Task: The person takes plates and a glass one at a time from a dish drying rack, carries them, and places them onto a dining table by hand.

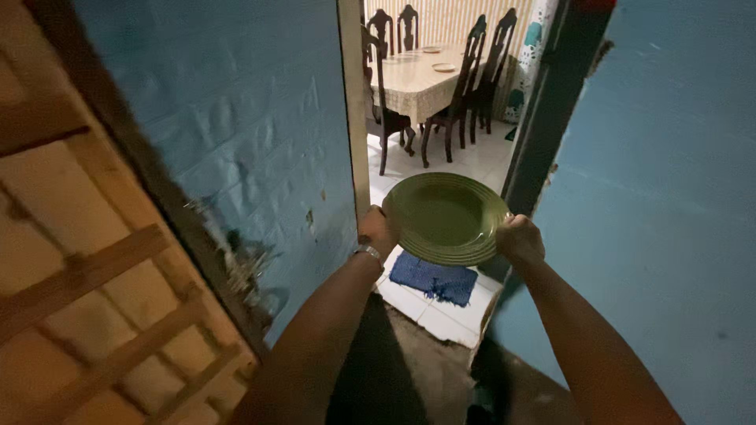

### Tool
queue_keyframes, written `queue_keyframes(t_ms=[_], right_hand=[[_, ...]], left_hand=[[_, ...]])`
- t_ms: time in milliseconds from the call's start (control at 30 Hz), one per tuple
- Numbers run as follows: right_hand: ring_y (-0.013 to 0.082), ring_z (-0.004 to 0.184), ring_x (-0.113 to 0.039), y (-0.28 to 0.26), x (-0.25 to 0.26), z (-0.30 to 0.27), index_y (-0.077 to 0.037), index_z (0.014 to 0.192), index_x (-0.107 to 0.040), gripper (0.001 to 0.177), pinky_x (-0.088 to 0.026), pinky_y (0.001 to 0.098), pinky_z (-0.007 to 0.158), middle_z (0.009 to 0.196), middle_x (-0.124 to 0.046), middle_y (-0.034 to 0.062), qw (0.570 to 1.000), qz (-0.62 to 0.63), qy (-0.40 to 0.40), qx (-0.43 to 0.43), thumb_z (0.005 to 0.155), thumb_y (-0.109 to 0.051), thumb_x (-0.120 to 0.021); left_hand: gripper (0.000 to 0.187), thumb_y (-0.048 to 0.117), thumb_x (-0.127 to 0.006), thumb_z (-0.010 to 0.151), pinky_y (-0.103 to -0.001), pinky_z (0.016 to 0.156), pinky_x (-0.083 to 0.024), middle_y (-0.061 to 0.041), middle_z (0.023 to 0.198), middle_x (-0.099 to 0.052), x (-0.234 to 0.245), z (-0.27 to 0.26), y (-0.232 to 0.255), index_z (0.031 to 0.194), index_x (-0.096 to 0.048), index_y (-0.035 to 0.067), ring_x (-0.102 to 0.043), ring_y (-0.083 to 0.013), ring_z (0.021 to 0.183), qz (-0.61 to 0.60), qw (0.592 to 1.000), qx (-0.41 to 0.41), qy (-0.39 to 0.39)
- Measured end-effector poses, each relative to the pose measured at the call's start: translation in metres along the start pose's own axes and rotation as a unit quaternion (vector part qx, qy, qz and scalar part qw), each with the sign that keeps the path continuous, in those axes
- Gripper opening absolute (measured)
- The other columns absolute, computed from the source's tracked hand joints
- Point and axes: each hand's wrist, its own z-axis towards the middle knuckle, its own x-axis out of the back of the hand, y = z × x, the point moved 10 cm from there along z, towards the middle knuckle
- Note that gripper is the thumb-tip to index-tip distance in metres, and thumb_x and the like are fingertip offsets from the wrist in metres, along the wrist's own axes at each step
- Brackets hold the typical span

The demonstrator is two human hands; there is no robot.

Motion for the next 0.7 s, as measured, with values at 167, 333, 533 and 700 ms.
queue_keyframes(t_ms=[167, 333, 533, 700], right_hand=[[0.0354, 0.099, -0.075, -0.005, -0.039, 0.077, 0.001, 0.113, -0.070, 0.045, -0.059, 0.0490, 0.084, 0.112, -0.074, 0.0235, 0.990, 0.028, -0.075, -0.115, 0.104, -0.037, -0.047], [0.0375, 0.098, -0.072, -0.022, -0.033, 0.155, 0.000, 0.111, -0.072, 0.052, -0.056, 0.0503, 0.083, 0.113, -0.071, 0.0243, 0.998, -0.016, -0.016, -0.057, 0.105, -0.043, -0.045], [0.0381, 0.117, -0.064, -0.033, -0.064, 0.205, -0.004, 0.126, -0.065, 0.050, -0.050, 0.0532, 0.096, 0.128, -0.065, 0.0215, 0.990, 0.003, -0.084, -0.117, 0.104, -0.039, -0.037], [0.0429, 0.123, -0.060, -0.043, -0.110, 0.251, -0.002, 0.126, -0.067, 0.055, -0.047, 0.0515, 0.104, 0.134, -0.063, 0.0236, 0.994, 0.004, -0.085, -0.071, 0.106, -0.043, -0.037]], left_hand=[[0.077, 0.063, -0.032, 0.103, -0.053, 0.093, -0.053, -0.032, 0.110, -0.069, -0.002, 0.037, 0.039, 0.110, -0.069, -0.004, -0.068, -0.0454, 0.106, -0.067, 0.998, 0.011, 0.009], [0.076, 0.060, -0.035, 0.102, -0.052, 0.097, -0.051, -0.034, 0.112, -0.069, -0.008, 0.087, 0.084, 0.113, -0.068, -0.007, -0.066, -0.0480, 0.110, -0.131, 0.991, 0.021, 0.010], [0.065, 0.055, -0.047, 0.095, -0.048, 0.096, -0.052, -0.029, 0.115, -0.070, -0.046, 0.147, 0.081, 0.113, -0.066, -0.004, -0.067, -0.0442, 0.110, -0.105, 0.994, 0.013, -0.005], [0.064, 0.058, -0.046, 0.097, -0.044, 0.096, -0.054, -0.023, 0.110, -0.075, -0.079, 0.201, 0.064, 0.110, -0.067, -0.001, -0.073, -0.0371, 0.107, -0.123, 0.990, 0.066, -0.026]])
